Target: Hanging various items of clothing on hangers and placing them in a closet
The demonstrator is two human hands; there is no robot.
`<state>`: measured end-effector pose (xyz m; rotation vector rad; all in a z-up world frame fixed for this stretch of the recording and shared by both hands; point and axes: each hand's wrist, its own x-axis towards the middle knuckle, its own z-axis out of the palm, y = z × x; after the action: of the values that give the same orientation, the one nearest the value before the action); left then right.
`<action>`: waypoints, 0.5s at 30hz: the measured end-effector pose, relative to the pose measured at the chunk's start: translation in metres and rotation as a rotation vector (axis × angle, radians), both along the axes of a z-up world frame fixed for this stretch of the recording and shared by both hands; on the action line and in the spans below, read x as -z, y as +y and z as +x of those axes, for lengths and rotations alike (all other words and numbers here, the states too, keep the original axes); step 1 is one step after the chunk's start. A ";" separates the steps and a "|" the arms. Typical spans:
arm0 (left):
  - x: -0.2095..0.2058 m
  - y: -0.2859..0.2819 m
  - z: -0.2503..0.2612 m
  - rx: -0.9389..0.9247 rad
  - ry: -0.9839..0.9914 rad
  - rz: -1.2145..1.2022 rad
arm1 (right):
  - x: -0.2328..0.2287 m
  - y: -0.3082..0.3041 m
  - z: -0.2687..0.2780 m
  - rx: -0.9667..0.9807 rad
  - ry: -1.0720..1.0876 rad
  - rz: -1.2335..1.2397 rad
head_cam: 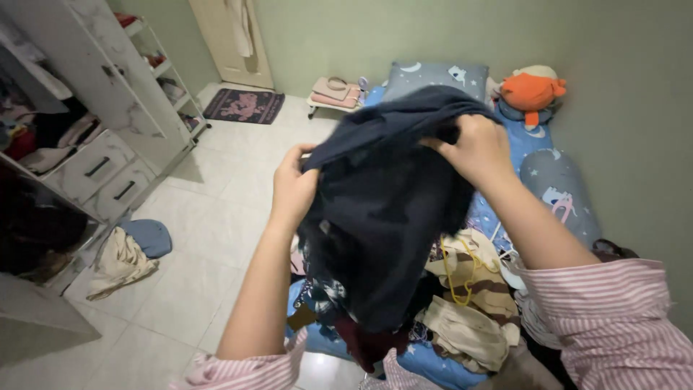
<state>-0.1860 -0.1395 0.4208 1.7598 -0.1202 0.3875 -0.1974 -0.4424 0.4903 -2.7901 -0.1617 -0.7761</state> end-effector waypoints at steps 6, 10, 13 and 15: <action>-0.107 0.001 -0.089 0.178 0.127 0.660 | 0.087 -0.039 0.064 0.137 -0.684 -0.178; -0.061 0.021 -0.066 0.140 0.056 0.993 | 0.074 -0.031 0.062 0.190 -0.693 -0.210; -0.035 0.034 -0.061 0.064 -0.150 0.991 | 0.071 -0.035 0.068 0.193 -0.535 -0.175; -0.012 0.045 -0.051 -0.071 -0.154 0.864 | 0.051 -0.030 0.059 0.107 -0.265 0.225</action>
<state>-0.2367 -0.0948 0.4333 2.5866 -0.3785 0.5744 -0.1386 -0.4727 0.4393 -2.4929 0.0282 -1.1156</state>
